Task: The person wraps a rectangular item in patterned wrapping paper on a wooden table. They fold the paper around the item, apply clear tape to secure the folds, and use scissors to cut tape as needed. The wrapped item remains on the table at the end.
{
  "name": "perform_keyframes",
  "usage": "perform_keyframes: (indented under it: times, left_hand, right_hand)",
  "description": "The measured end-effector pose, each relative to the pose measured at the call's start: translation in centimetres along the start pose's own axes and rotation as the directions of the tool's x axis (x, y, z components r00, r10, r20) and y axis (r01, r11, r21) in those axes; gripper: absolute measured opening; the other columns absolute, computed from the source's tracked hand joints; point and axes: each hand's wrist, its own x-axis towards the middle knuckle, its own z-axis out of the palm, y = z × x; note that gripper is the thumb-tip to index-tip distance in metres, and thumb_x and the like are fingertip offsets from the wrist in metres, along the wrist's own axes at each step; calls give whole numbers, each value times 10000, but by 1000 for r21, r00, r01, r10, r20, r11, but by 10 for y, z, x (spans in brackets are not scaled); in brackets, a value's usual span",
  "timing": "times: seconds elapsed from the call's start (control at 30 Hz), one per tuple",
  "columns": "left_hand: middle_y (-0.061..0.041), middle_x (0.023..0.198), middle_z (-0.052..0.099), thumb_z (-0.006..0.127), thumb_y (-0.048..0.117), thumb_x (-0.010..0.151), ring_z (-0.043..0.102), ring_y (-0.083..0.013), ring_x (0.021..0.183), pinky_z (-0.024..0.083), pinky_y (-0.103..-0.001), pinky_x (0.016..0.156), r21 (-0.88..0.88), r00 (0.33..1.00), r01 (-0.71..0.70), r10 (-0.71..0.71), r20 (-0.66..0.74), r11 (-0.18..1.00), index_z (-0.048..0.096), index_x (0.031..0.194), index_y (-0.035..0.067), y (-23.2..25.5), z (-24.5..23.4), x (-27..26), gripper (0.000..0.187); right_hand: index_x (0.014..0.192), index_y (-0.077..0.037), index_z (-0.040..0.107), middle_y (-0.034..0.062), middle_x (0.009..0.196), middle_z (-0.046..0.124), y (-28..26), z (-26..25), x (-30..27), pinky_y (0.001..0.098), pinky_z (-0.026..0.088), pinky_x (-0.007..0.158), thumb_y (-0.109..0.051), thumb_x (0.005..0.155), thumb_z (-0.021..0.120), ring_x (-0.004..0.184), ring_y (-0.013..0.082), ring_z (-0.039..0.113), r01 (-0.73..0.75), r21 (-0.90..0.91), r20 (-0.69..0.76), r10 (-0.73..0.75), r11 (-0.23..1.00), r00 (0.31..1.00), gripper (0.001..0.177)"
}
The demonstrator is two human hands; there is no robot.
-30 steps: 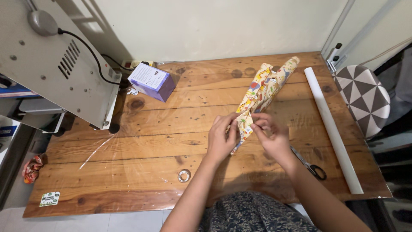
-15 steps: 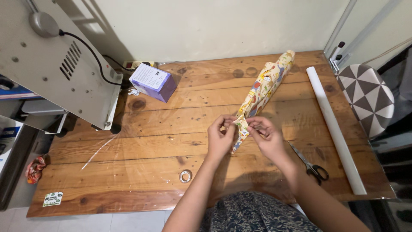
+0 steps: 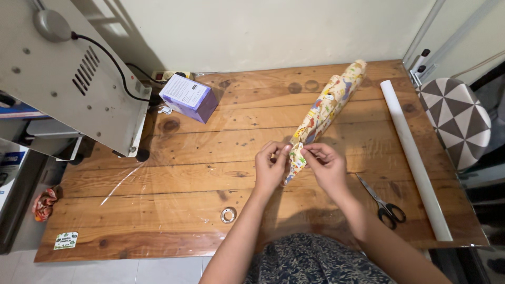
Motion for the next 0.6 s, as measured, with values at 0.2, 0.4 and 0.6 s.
perform_keyframes:
  times: [0.2, 0.4, 0.6]
  left_hand:
    - [-10, 778, 573, 676, 125, 966, 560, -65, 562, 453, -242, 466, -130, 991, 130, -126, 42, 983, 679, 915, -12, -3, -2, 1, 147]
    - [-29, 797, 596, 688, 125, 977, 563, -79, 636, 456, -237, 533, 16, 999, -36, 35, 40, 999, 697, 929, -11, 1, -4, 2, 145]
    - [-46, 925, 697, 655, 173, 987, 638, -95, 706, 514, -240, 609, 71, 993, 6, -15, 115, 997, 697, 1040, 31, 24, -9, 0, 158]
  right_hand:
    - [1066, 4, 714, 43, 954, 759, 12, -2, 7, 221, 542, 734, -52, 951, 720, 831, 69, 674, 19, 54, 41, -21, 998, 999, 128]
    - [1039, -7, 741, 40, 915, 763, 12, -1, 10, 231, 537, 707, -50, 932, 733, 794, 78, 668, -53, -5, 16, 53, 999, 998, 116]
    - [1049, 5, 750, 50, 933, 762, 5, -1, 14, 242, 540, 715, -24, 923, 738, 804, 88, 676, -87, 140, 84, 75, 986, 994, 130]
